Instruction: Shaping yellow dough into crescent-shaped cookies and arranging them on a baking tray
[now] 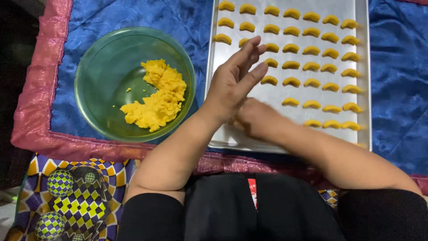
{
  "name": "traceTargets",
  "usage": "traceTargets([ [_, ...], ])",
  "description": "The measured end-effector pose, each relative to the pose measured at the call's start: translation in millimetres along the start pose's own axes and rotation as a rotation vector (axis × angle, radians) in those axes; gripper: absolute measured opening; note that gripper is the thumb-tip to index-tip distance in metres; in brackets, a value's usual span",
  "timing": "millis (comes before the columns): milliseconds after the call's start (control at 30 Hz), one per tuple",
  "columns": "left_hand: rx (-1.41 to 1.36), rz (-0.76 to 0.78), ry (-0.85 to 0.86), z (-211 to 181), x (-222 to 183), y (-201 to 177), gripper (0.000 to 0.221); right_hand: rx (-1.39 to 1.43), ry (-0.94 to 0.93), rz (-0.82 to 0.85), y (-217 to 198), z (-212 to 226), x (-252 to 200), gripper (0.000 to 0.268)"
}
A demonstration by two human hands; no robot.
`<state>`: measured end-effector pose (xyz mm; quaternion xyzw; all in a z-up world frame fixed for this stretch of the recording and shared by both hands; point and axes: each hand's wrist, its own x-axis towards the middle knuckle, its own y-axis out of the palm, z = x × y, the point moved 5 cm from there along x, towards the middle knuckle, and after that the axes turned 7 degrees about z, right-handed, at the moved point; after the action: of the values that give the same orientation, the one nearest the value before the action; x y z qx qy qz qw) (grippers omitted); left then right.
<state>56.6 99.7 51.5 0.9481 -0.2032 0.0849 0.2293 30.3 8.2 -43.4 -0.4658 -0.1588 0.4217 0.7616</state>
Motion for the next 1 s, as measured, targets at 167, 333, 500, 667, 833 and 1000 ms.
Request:
traceTargets([
  [167, -0.032, -0.093, -0.038, 30, 12, -16, 0.059, -0.809, 0.053, -0.008, 69, -10, 11, 0.028],
  [333, -0.055, -0.162, -0.098, 51, 14, -43, 0.062, -0.17, 0.179, 0.185, -17, 7, 4, 0.037],
  [500, 0.156, -0.258, 0.07, 33, 13, -56, 0.059, -0.016, 0.168, 0.266, -68, -2, 4, 0.082],
  [667, 0.262, -0.243, 0.114, 28, 12, -54, 0.057, 0.107, -0.259, -0.05, -15, 13, 15, 0.083],
  [833, 0.302, -0.244, 0.105, 39, 11, -53, 0.055, 0.01, -0.397, -0.237, 5, 26, -11, 0.02],
  [1000, 0.364, -0.22, 0.073, 48, 12, -52, 0.055, 0.235, -0.112, -0.21, -39, 12, -29, 0.05],
])
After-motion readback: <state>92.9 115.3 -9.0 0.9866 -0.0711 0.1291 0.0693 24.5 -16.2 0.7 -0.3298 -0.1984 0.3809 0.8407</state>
